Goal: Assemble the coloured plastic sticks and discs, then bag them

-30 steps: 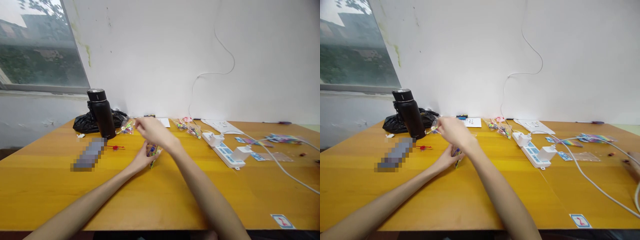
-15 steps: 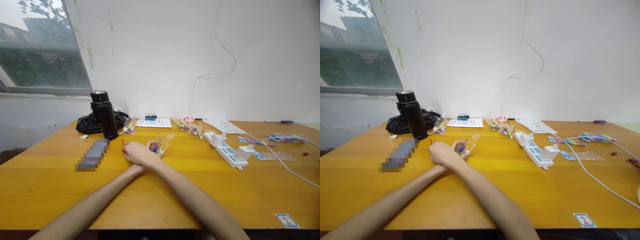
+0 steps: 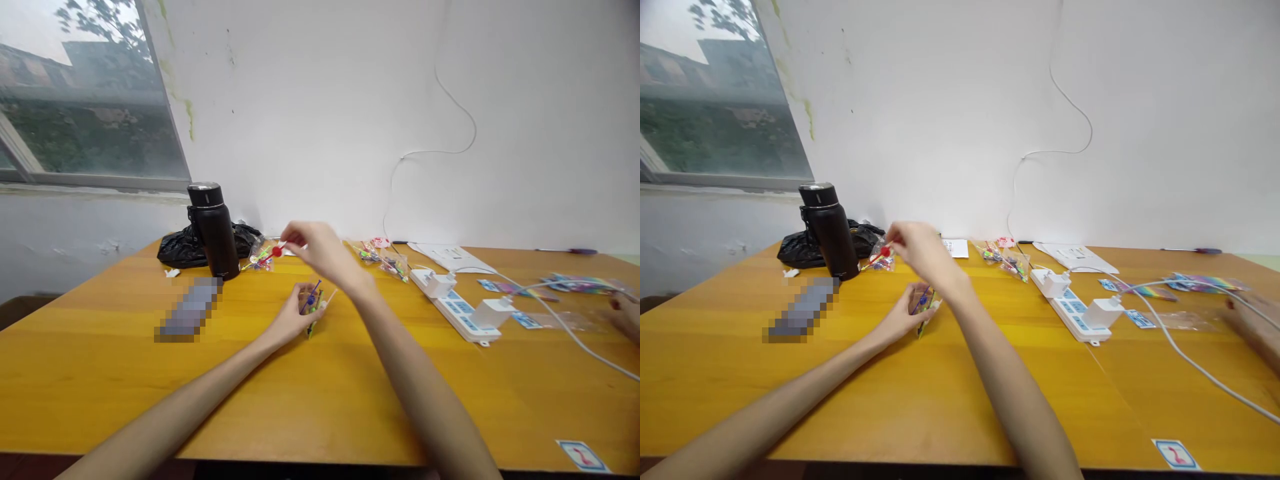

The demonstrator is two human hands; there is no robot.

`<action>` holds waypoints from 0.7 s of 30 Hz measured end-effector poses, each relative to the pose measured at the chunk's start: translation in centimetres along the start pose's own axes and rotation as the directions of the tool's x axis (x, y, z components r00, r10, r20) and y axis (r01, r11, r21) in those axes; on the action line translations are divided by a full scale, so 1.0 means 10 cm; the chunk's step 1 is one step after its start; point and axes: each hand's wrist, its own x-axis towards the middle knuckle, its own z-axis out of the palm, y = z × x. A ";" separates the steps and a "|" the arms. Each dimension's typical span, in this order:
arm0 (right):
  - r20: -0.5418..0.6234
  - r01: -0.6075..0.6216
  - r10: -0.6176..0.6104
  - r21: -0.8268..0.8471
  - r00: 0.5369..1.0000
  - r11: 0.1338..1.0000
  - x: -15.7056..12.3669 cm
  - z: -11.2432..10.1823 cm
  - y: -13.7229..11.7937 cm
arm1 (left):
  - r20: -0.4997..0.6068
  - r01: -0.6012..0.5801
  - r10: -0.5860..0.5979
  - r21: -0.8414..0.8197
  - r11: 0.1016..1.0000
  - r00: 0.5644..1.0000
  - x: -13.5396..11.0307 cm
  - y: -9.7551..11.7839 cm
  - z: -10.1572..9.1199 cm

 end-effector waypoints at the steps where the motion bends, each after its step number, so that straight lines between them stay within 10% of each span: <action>1: -0.043 -0.002 0.002 0.003 0.999 1.000 -0.03 -0.17 0.02 | 0.000 -0.010 0.010 0.007 1.000 1.000 -0.01 0.00 0.00; 9: -0.062 -0.092 0.085 -0.112 0.994 0.989 -0.35 -0.84 0.14 | -0.039 -0.023 0.023 -0.009 1.000 0.999 0.03 -0.01 -0.03; 21: 0.348 -0.114 0.191 -0.229 0.918 0.967 -0.20 -0.48 0.18 | -0.022 -0.112 0.113 0.034 0.993 0.993 0.00 0.06 -0.05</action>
